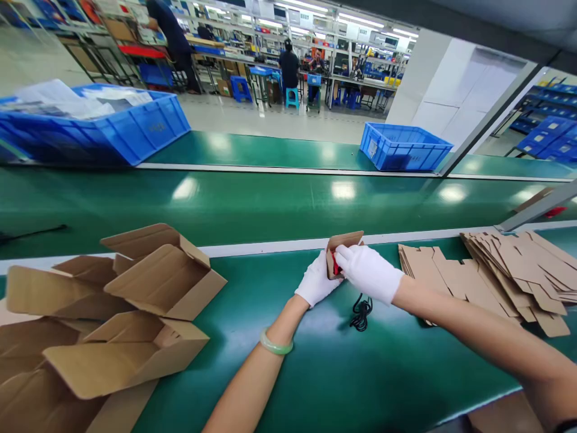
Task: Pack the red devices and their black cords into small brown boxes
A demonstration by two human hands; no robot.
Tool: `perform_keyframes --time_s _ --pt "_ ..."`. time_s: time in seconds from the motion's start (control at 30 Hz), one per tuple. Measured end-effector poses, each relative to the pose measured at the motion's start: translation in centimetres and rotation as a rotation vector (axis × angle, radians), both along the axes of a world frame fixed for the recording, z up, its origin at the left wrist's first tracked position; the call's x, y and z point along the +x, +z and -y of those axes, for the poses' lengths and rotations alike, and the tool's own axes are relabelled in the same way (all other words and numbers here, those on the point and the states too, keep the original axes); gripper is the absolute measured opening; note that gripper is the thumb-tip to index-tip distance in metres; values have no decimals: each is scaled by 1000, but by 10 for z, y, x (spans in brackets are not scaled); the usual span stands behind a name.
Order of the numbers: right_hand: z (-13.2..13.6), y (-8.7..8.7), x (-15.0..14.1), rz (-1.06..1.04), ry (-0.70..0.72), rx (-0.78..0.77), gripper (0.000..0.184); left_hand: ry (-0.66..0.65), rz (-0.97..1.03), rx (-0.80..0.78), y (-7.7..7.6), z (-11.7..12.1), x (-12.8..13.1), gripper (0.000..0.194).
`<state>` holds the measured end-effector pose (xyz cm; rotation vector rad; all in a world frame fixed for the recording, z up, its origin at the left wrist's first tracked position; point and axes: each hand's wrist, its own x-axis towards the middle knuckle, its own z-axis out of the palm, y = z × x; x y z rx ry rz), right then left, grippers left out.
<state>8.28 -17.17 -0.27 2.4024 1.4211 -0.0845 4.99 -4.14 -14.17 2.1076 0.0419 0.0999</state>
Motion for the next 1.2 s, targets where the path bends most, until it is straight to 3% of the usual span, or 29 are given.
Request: perform_keyframes --time_s 0.13,0.37,0.47,0.53,0.6,0.7,0.77,0.83,0.93,1.0,1.1,1.2 --pt "20 -1 0 -98 14 139 37 -14 41 22 -1 0 3 64" --pt "4 -25 13 -232 19 134 64 71 -36 130 -5 8 6 69" --pt "19 -36 10 -245 88 268 58 61 -50 129 1 9 3 67" --pt "38 -46 -1 -210 121 382 43 36 -40 108 5 4 1 70" --pt "60 -58 -18 -151 46 431 28 -45 -19 62 9 -7 -3 76" --pt "85 -80 -41 -122 -134 317 37 -100 38 -2 20 -26 -18 72" --pt "92 -92 -48 -155 -187 210 47 43 156 70 35 -29 -34 58" --pt "93 -99 -51 -216 -204 138 38 141 352 230 55 -20 -54 47" --pt "96 -93 -54 -313 -226 141 18 -83 526 494 78 13 -83 41" --pt "104 -78 -58 -379 -244 239 13 -206 502 626 80 35 -97 44" --pt "118 -50 -67 -556 -273 465 11 -108 457 635 70 59 -107 62" --pt "123 -30 -81 -710 -249 689 16 24 446 382 62 71 -111 81"
